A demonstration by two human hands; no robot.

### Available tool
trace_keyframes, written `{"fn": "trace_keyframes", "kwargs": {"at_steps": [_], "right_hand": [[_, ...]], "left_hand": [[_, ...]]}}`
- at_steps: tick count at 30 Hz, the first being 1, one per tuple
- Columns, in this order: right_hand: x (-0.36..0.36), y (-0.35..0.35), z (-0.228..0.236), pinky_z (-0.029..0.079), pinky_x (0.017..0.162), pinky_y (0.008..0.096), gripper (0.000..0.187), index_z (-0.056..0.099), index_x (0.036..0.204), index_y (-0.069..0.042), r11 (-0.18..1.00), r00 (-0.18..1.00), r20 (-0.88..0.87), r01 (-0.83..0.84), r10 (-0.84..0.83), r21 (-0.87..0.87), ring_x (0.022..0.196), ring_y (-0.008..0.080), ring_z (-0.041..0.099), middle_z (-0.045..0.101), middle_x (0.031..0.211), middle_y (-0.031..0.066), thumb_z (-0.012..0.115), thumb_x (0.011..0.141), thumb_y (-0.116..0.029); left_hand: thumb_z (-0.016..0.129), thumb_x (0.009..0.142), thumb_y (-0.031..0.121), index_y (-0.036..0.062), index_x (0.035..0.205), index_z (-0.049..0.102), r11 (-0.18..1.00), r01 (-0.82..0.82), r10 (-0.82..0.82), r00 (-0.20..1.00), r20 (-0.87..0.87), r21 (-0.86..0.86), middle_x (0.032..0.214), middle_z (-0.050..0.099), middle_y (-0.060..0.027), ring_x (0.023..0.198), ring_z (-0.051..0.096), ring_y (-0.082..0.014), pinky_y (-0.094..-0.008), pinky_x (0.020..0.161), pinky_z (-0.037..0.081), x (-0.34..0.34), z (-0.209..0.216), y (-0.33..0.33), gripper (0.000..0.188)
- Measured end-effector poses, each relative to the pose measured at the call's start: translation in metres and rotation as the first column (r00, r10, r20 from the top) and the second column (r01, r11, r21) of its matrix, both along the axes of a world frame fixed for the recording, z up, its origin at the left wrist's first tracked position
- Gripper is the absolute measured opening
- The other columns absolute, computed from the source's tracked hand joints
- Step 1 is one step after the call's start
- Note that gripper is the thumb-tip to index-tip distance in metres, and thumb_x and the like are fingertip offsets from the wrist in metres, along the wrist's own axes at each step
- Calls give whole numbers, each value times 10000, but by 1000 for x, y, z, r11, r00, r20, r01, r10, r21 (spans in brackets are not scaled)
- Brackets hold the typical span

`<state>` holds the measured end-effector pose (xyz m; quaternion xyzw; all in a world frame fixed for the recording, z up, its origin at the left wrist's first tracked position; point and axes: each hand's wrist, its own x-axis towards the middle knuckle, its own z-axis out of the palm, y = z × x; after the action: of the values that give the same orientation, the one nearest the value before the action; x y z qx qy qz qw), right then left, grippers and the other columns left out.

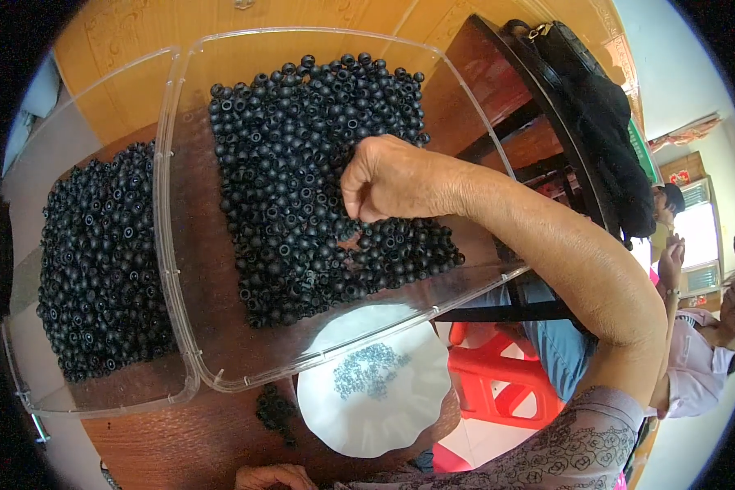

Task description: Assembling small metal parts into black plastic ring components at a workbench.

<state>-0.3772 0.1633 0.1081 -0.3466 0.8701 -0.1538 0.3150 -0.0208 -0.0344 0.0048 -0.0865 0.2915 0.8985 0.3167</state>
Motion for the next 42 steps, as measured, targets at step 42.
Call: {"fn": "trace_keyframes", "kwargs": {"at_steps": [42], "right_hand": [[114,28,64,474,610,222,124,635,861,16,699,893,170,433,-416,-569,671,111,601,662,824,85,591,753,57]], "left_hand": [[603,767,-54,-81,903,585,977,-162,167,986,24,-135,837,609,-184,750,589,-238,-321,690,474,17,0,7,140]]}}
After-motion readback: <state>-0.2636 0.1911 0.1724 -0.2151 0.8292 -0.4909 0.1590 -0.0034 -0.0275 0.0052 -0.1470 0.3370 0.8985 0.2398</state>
